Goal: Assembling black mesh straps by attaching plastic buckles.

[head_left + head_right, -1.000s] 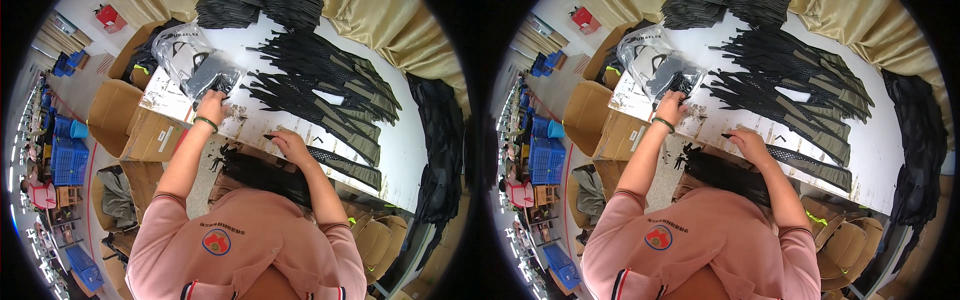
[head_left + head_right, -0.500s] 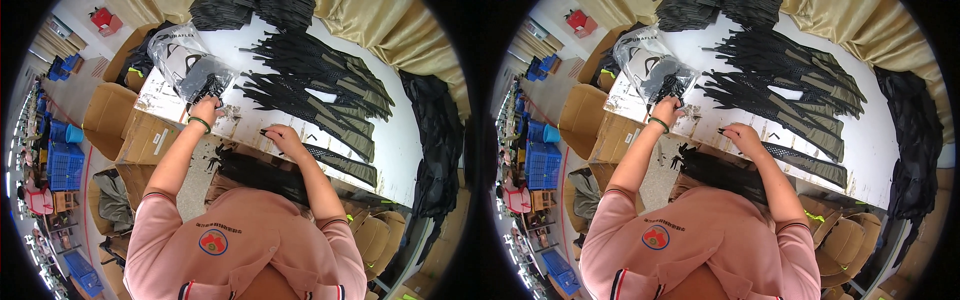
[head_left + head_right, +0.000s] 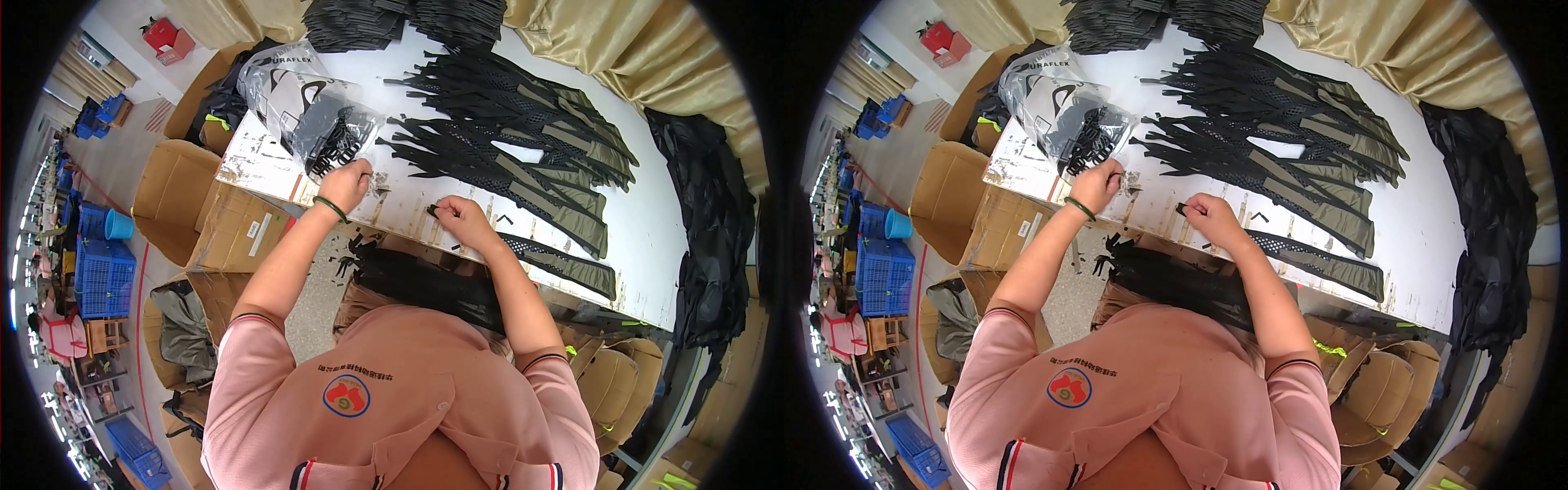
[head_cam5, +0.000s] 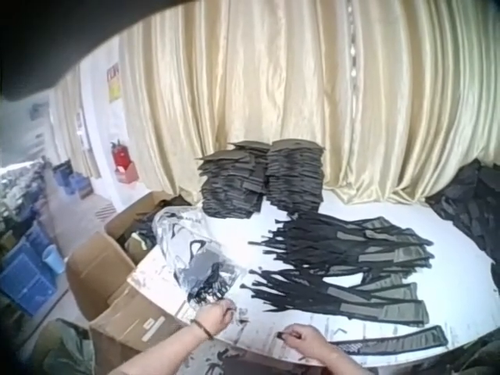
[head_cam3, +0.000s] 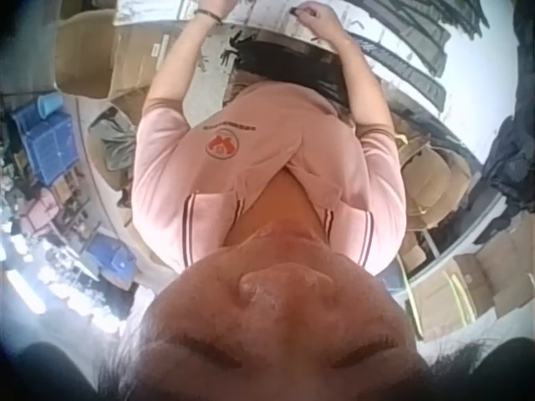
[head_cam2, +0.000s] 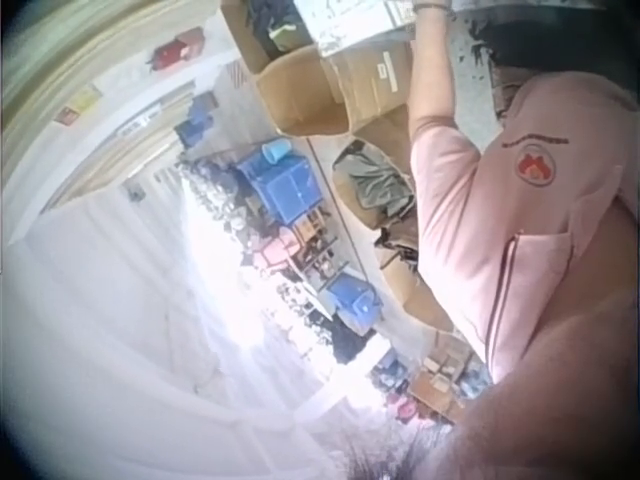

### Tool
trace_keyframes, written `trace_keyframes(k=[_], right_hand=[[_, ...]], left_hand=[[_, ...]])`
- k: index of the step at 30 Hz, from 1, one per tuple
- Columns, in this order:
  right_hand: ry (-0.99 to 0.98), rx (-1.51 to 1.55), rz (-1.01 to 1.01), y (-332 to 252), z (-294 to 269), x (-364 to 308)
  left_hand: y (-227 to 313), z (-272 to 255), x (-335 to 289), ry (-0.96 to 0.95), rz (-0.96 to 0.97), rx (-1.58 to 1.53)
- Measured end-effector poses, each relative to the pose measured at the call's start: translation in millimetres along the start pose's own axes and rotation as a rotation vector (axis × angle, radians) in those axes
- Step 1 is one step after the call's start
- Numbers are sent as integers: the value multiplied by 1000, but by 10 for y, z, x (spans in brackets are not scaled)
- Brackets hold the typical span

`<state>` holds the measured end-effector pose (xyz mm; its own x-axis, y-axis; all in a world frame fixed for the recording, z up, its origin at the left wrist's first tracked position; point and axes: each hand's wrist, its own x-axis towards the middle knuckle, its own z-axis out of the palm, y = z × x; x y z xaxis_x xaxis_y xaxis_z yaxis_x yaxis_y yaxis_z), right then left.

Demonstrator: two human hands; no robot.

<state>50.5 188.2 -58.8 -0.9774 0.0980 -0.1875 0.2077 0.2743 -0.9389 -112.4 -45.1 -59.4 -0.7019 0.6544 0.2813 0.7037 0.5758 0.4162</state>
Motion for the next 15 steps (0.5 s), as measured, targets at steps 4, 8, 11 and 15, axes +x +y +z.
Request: trace_keyframes(k=[4,8,11,15], right_hand=[[-20,302,116,-176,-90,-112],[-114,369,145,-227,-176,-224],[-237,424,101,-295,-215,-289],[-264,441,119,-300,-257,-344]], left_hand=[[419,78,-99,-247,-383,-1010],[820,87,-214,-473,-439,-1588],[980,69,-212,-552,-434,-1761],[1020,51,-172,-707,-422,-1717]])
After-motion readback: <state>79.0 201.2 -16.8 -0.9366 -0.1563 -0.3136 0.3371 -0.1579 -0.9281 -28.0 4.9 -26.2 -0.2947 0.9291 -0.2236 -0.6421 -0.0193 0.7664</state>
